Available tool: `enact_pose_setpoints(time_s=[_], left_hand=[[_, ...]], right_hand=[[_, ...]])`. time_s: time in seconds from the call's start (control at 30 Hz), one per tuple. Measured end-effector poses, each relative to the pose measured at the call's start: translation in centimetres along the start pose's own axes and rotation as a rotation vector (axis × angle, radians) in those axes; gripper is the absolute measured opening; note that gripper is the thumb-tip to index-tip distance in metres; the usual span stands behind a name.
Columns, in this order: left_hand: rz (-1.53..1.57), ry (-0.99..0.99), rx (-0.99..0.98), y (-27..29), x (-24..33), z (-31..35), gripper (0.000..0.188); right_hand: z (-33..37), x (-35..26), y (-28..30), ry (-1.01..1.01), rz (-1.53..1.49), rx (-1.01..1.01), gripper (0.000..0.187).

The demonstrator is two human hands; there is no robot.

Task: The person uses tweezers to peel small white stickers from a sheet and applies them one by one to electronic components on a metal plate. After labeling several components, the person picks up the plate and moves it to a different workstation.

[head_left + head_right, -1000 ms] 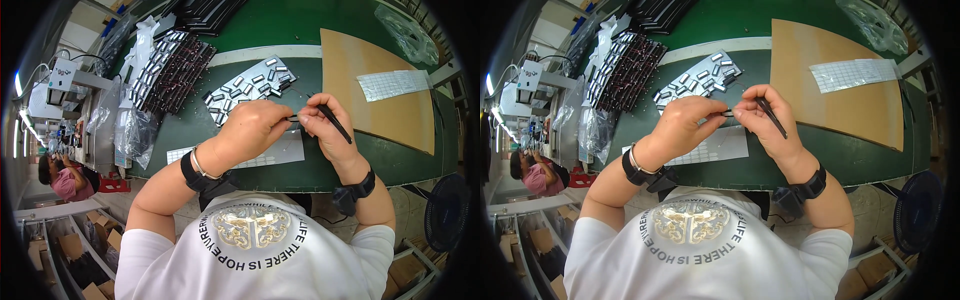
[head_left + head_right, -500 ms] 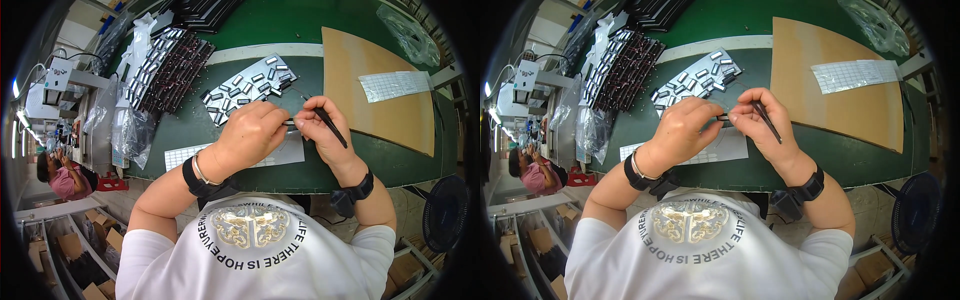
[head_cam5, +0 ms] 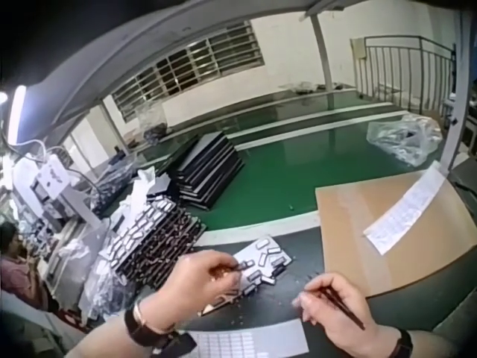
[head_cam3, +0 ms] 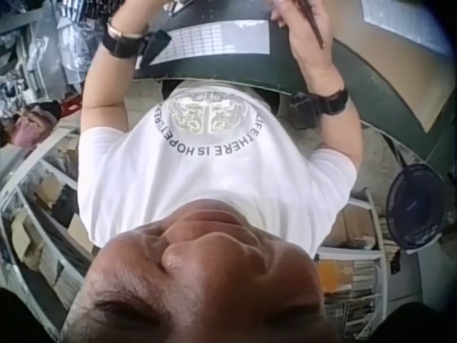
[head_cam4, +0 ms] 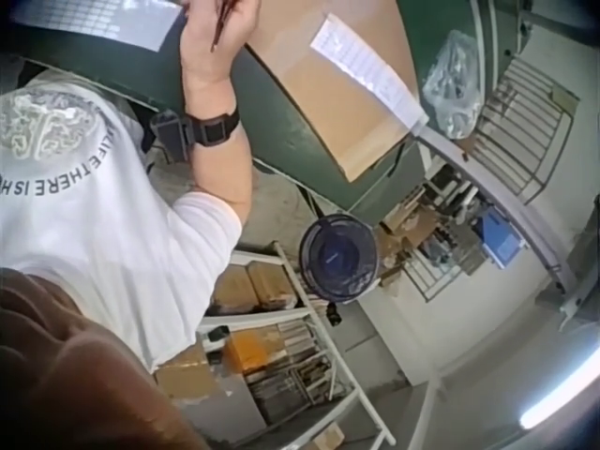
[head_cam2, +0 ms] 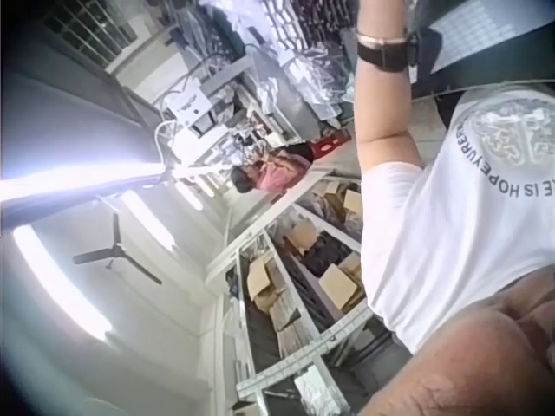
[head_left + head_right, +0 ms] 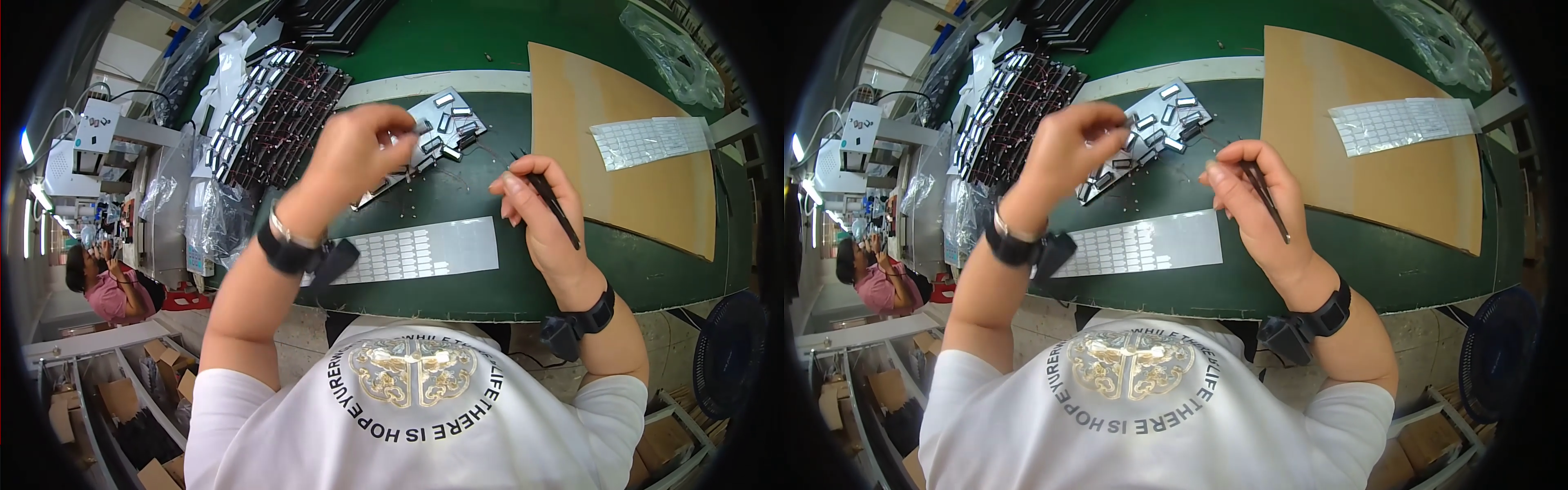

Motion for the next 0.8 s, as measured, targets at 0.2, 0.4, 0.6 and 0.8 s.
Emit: enact_pose_setpoints(time_s=[0.2,0.4,0.6,0.8], left_hand=[[-0.110,0.167,-0.101,-1.1,-4.1,-4.3,0.022],[-0.207,0.168,-0.233,-1.9,-4.3,-5.3,0.022],[-0.289,0.146,-0.221,-2.0,-3.4,-5.3,0.019],[-0.377,-0.027,-0.117,-1.6,-4.3,-4.4,0.018]], right_hand=[[-0.4,-0.2,0.9,0.031,0.016,0.048,0.012],[-0.8,-0.1,1.9,-0.014,-0.014,0.067,0.011],[-1.0,0.3,2.1,-0.039,-0.067,0.085,0.011],[-1.1,0.5,2.5,-0.084,-0.155,0.080,0.010]])
Point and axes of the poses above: each hand's wrist, its own z-axis away from the middle knuckle, its own y-axis out of the back of the hand, x = y × z, the point moved 1 cm from there along -z, towards the middle knuckle, and after that the axes turned 2 degrees about -x, right-handed, at the moved point
